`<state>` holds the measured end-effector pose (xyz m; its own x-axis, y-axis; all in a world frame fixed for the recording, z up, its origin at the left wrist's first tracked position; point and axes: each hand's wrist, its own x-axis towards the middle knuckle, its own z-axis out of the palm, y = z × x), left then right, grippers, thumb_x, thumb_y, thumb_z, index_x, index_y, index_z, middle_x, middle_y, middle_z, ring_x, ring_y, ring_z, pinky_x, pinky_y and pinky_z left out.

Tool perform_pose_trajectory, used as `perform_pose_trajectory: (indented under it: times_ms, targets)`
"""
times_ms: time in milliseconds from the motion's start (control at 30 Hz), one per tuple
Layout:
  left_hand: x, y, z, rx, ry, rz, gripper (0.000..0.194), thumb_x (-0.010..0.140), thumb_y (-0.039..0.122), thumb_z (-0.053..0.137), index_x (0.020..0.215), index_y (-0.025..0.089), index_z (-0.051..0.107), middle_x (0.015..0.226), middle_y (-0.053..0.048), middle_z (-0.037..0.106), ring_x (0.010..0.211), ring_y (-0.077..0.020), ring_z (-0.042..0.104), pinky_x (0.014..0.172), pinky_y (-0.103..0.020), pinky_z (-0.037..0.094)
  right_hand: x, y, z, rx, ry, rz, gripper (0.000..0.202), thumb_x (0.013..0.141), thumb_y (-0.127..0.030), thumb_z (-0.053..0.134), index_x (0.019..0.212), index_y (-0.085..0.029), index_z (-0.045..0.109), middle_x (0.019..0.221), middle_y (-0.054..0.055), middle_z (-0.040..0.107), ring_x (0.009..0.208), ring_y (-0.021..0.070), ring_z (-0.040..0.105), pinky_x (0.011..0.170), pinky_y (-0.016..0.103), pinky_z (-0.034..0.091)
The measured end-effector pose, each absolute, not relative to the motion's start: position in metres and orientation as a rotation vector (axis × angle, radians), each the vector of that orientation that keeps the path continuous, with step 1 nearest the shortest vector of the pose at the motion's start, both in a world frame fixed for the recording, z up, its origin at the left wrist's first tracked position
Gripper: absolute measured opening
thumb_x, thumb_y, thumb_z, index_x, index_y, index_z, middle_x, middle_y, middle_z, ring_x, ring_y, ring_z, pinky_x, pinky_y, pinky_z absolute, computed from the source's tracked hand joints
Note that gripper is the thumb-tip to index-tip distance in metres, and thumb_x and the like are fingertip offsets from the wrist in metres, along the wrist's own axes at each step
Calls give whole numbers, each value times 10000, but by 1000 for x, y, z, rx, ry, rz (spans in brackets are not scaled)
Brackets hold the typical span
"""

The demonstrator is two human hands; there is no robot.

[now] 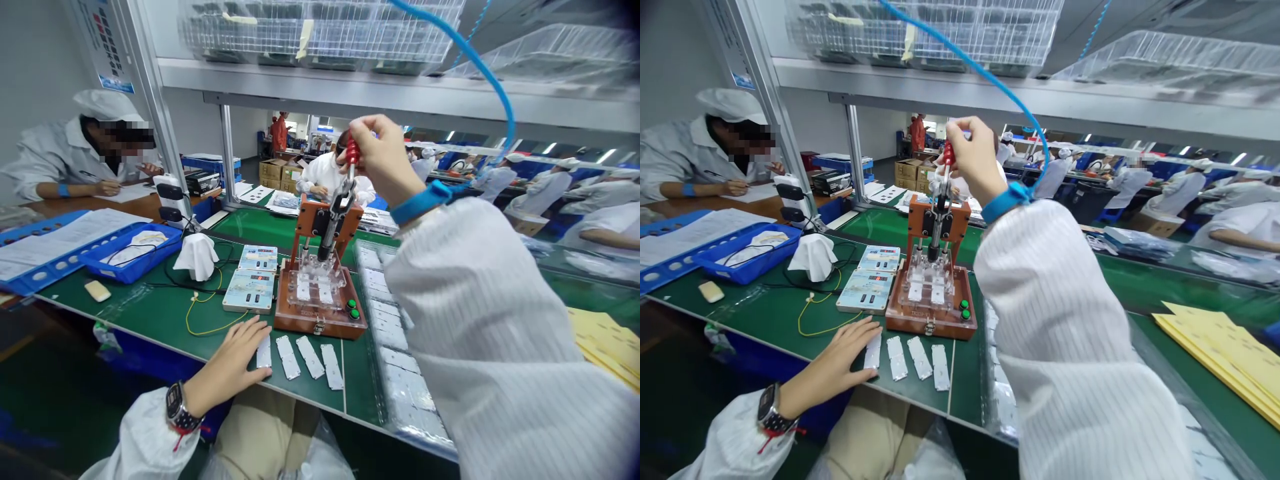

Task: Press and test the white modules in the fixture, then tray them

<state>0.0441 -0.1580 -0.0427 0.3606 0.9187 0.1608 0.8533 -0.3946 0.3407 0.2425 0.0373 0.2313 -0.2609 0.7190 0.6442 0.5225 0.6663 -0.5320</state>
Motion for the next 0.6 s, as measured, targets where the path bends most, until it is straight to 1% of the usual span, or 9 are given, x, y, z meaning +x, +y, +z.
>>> perform_pose_trajectory:
  times_ms: [33,100,167,233,300,367,467,533,600]
  targets:
    - [47,-159,-41,2423,1593,484,573,802,287,626,1325,184,417,1394,-121,434,1328,-280,310,1049,-486,320,242,49,233,-1031,-1933,266,750,792,-331,-54,1084,222,361,963,121,544,786,91,613,603,260,376]
    - [53,-160,-40,2421,1580,485,574,813,291,616,1333,170,406,1402,-128,423,1327,-272,314,1048,-471,330,248,63,221,-1035,-1854,188,488,862,-349,310,937,81,528,943,109,586,811,134,626,673,286,437]
    - [59,-161,-40,2415,1586,485,577,817,296,614,1335,150,405,1405,-143,414,1319,-275,327,1044,-468,337,261,61,189,-896,-1653,77,216,816,-285,558,871,-77,553,905,75,608,810,156,618,702,312,492]
    - [63,-161,-43,2413,1615,495,577,819,319,611,1332,144,413,1399,-154,420,1303,-287,353,1035,-478,348,278,43,141,-746,-1431,27,117,876,-247,469,915,-148,518,898,49,582,778,137,601,707,315,499]
    - [66,-160,-50,2423,1643,510,589,817,373,608,1328,146,422,1388,-163,431,1289,-303,374,1026,-497,355,294,17,86,-734,-1327,32,76,879,-199,410,865,-184,483,887,32,556,750,127,575,708,311,488]
    - [70,-159,-59,2441,1671,532,619,818,440,591,1330,136,422,1385,-178,431,1287,-317,375,1030,-522,343,306,-9,36,-787,-1493,141,131,864,-148,341,843,-200,459,844,22,551,777,140,564,710,314,477]
    - [74,-158,-73,2466,1719,571,648,813,502,570,1320,122,434,1377,-192,436,1291,-325,371,1038,-550,321,312,-33,-6,-797,-1824,247,152,840,-177,432,743,-194,548,803,37,606,835,184,581,755,349,477]
    - [76,-158,-79,2478,1744,594,626,807,496,582,1302,134,459,1372,-185,445,1289,-323,375,1034,-550,330,311,-38,-10,-794,-2138,272,179,869,-222,458,859,-208,636,971,75,637,1009,228,552,868,407,447]
    - [76,-159,-82,2495,1753,595,585,817,460,582,1298,148,468,1378,-174,443,1291,-315,376,1028,-538,348,309,-37,-5,-817,-2437,256,254,916,-275,422,1054,-232,630,1182,99,578,1187,262,445,972,466,374]
